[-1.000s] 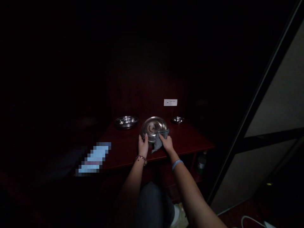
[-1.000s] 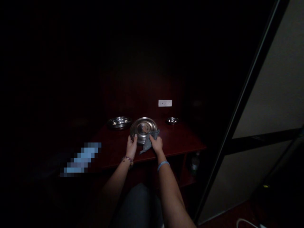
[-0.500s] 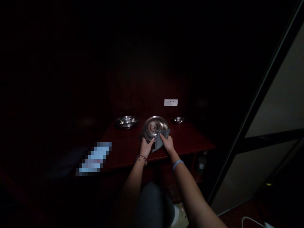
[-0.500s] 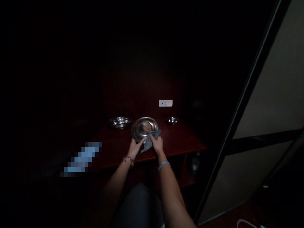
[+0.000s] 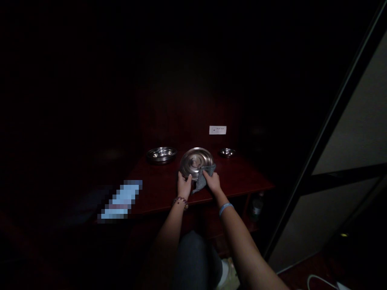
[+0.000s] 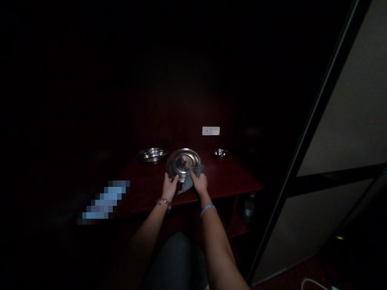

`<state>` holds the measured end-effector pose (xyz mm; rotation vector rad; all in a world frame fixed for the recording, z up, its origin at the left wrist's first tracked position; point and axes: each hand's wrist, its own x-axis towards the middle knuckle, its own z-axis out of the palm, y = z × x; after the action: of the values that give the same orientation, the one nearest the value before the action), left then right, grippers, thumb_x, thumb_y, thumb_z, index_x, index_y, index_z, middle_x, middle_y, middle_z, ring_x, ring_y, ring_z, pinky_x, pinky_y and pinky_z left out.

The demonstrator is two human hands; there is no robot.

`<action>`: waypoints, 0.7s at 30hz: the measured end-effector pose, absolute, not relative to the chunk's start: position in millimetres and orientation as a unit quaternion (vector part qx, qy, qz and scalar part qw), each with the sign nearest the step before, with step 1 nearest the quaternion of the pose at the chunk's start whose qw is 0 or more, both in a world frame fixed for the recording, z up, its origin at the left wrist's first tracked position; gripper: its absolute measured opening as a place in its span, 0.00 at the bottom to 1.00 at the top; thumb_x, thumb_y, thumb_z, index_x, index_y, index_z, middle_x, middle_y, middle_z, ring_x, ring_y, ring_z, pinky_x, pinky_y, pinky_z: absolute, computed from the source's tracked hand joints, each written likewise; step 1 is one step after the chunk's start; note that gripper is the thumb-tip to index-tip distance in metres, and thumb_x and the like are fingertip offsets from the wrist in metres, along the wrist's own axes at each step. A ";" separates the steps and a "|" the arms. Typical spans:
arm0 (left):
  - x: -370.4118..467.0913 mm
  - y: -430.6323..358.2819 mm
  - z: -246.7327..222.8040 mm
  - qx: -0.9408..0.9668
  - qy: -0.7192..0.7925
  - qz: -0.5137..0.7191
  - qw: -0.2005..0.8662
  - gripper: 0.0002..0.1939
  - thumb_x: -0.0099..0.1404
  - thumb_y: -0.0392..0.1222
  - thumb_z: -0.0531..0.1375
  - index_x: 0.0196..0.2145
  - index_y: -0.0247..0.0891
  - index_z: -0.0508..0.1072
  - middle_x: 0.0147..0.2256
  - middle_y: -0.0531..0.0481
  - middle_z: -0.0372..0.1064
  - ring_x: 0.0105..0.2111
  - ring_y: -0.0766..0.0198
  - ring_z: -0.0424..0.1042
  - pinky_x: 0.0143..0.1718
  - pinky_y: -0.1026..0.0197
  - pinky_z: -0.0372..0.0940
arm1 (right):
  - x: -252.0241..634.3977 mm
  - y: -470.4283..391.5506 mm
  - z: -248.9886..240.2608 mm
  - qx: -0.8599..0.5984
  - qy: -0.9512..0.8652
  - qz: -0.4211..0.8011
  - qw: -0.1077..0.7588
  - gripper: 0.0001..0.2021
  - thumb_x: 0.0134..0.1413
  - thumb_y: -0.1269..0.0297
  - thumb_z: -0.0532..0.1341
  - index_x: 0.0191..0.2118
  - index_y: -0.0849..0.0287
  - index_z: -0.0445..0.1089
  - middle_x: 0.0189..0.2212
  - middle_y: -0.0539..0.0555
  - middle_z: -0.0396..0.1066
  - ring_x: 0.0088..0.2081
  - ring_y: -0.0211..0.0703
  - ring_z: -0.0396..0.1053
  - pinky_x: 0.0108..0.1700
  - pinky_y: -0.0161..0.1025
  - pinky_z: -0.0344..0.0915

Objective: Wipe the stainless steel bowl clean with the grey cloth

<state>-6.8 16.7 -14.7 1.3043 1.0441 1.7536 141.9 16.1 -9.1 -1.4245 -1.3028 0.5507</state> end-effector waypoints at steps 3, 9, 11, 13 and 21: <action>-7.7 16.3 -13.9 0.486 0.414 0.688 0.345 0.21 0.61 0.42 0.60 0.52 0.37 0.64 0.44 0.42 0.74 0.42 0.61 0.75 0.49 0.55 0.68 | 141.3 16.1 -8.9 -0.610 -0.549 0.224 0.525 0.19 0.56 0.49 0.60 0.39 0.60 0.78 0.37 0.59 0.79 0.43 0.49 0.77 0.44 0.37 0.70; -7.6 14.0 -10.3 0.470 0.413 0.712 0.319 0.20 0.65 0.50 0.56 0.51 0.37 0.65 0.48 0.40 0.72 0.44 0.60 0.74 0.47 0.59 0.68 | 140.9 15.9 -9.3 -0.615 -0.546 0.229 0.522 0.19 0.55 0.49 0.61 0.39 0.61 0.78 0.37 0.59 0.79 0.43 0.49 0.77 0.44 0.37 0.70; -7.6 13.6 -10.1 0.481 0.421 0.702 0.314 0.20 0.65 0.51 0.56 0.49 0.37 0.66 0.47 0.40 0.73 0.44 0.60 0.74 0.47 0.59 0.67 | 141.2 15.7 -9.4 -0.609 -0.543 0.232 0.530 0.19 0.55 0.50 0.61 0.39 0.61 0.78 0.37 0.59 0.79 0.43 0.49 0.77 0.44 0.37 0.70; -7.7 12.4 -9.7 0.495 0.435 0.685 0.312 0.20 0.65 0.52 0.56 0.48 0.36 0.67 0.45 0.40 0.73 0.43 0.60 0.74 0.47 0.59 0.67 | 141.7 15.4 -9.2 -0.600 -0.538 0.235 0.543 0.19 0.55 0.50 0.60 0.39 0.61 0.79 0.36 0.59 0.79 0.42 0.50 0.77 0.43 0.37 0.70; -5.1 8.6 -10.9 0.539 0.423 0.642 0.344 0.25 0.57 0.47 0.65 0.50 0.37 0.66 0.46 0.41 0.75 0.46 0.59 0.75 0.52 0.55 0.65 | 143.5 14.3 -8.0 -0.599 -0.526 0.239 0.555 0.19 0.56 0.51 0.60 0.39 0.63 0.78 0.37 0.60 0.79 0.42 0.50 0.77 0.43 0.37 0.70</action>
<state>-5.1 8.6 -10.9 1.3988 1.0978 1.6687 143.5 14.3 -8.0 -1.4146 -1.2431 0.5642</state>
